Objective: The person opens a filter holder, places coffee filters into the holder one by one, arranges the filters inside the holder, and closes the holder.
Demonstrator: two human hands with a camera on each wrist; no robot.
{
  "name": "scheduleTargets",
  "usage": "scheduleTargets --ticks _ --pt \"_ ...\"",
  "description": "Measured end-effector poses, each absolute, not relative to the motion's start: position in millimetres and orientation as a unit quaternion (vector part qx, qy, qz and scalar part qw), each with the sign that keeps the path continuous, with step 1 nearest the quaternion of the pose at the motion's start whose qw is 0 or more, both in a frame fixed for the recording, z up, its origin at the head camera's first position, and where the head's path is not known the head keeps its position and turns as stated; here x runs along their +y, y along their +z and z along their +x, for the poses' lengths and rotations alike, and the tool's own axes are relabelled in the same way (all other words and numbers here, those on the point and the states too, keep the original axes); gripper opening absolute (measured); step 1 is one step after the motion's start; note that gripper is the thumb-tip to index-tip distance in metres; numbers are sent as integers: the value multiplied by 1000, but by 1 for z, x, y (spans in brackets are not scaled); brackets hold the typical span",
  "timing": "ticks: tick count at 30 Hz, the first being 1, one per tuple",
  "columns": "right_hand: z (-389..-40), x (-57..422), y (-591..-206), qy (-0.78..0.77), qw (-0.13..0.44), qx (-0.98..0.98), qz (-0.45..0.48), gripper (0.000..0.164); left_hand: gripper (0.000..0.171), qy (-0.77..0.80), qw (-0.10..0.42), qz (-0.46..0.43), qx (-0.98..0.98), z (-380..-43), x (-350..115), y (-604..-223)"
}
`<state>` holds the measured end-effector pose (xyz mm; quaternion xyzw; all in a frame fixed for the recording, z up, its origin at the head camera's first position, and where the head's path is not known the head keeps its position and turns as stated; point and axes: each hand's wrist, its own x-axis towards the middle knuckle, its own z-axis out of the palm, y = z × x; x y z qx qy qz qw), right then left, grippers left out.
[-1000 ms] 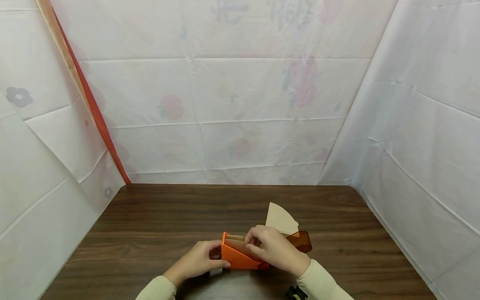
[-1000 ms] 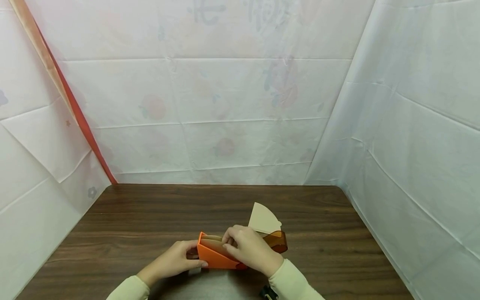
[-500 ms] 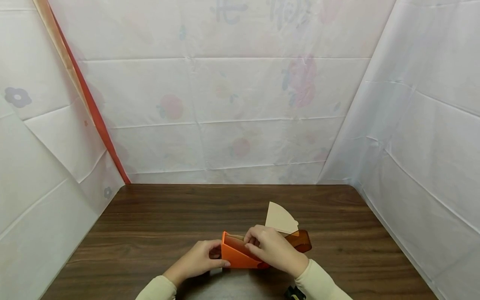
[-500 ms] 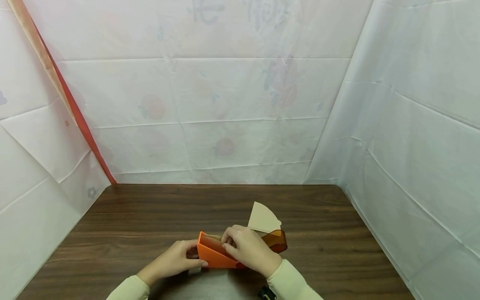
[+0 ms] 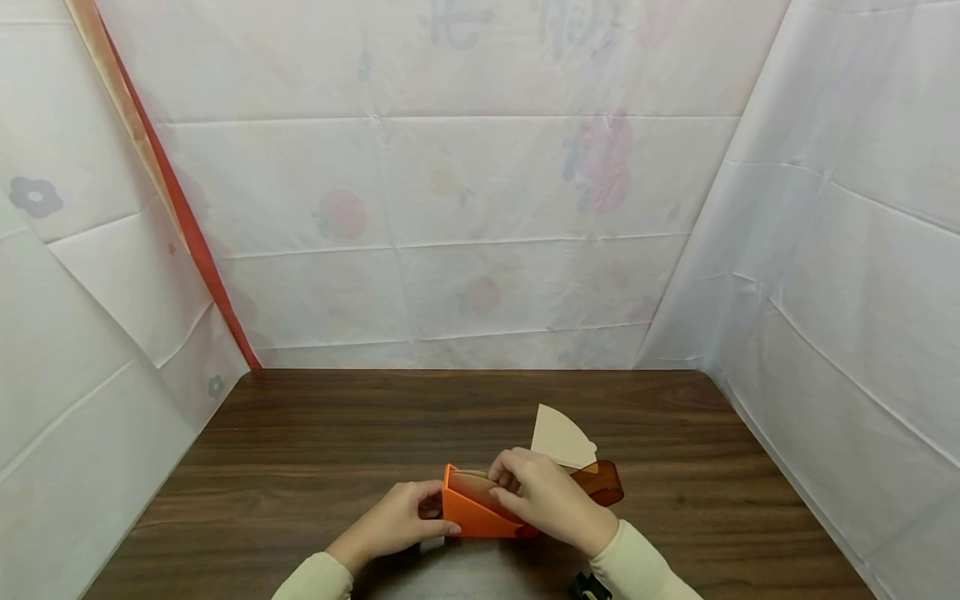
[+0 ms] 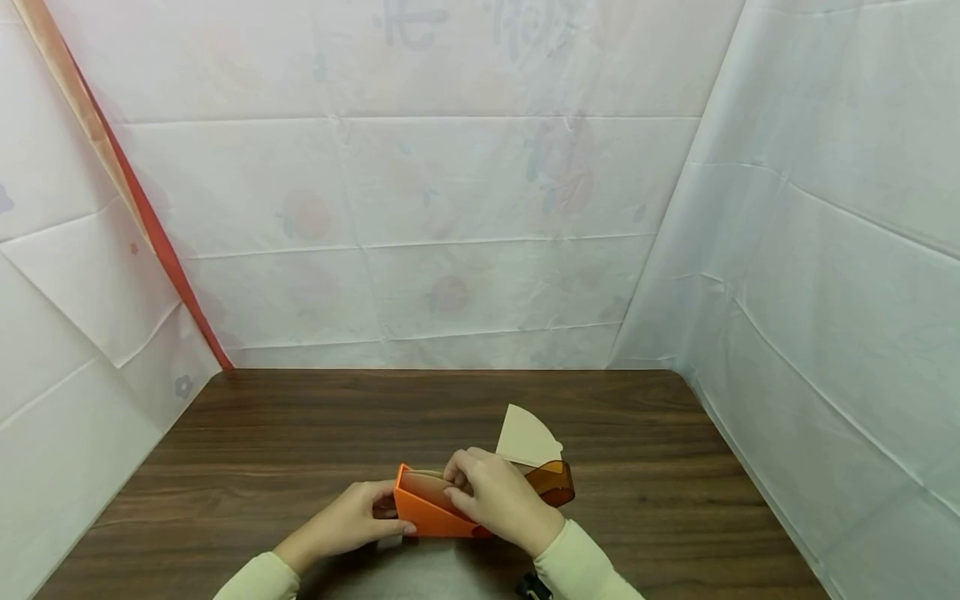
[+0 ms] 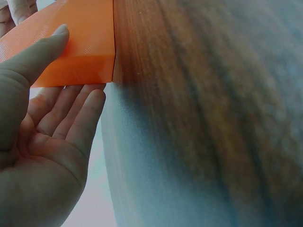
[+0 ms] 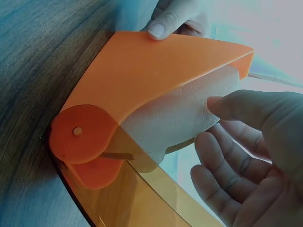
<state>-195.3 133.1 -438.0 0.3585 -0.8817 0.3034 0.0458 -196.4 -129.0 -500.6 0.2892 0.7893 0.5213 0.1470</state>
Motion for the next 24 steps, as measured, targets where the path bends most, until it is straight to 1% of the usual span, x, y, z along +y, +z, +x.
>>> scheduleTargets --ticks 17,24 --pt "-193 135 -432 280 70 -888 358 20 31 520 146 290 790 -197 -129 -501" --pt "-191 137 -427 283 61 -888 356 21 31 523 148 287 789 -196 -130 -500"
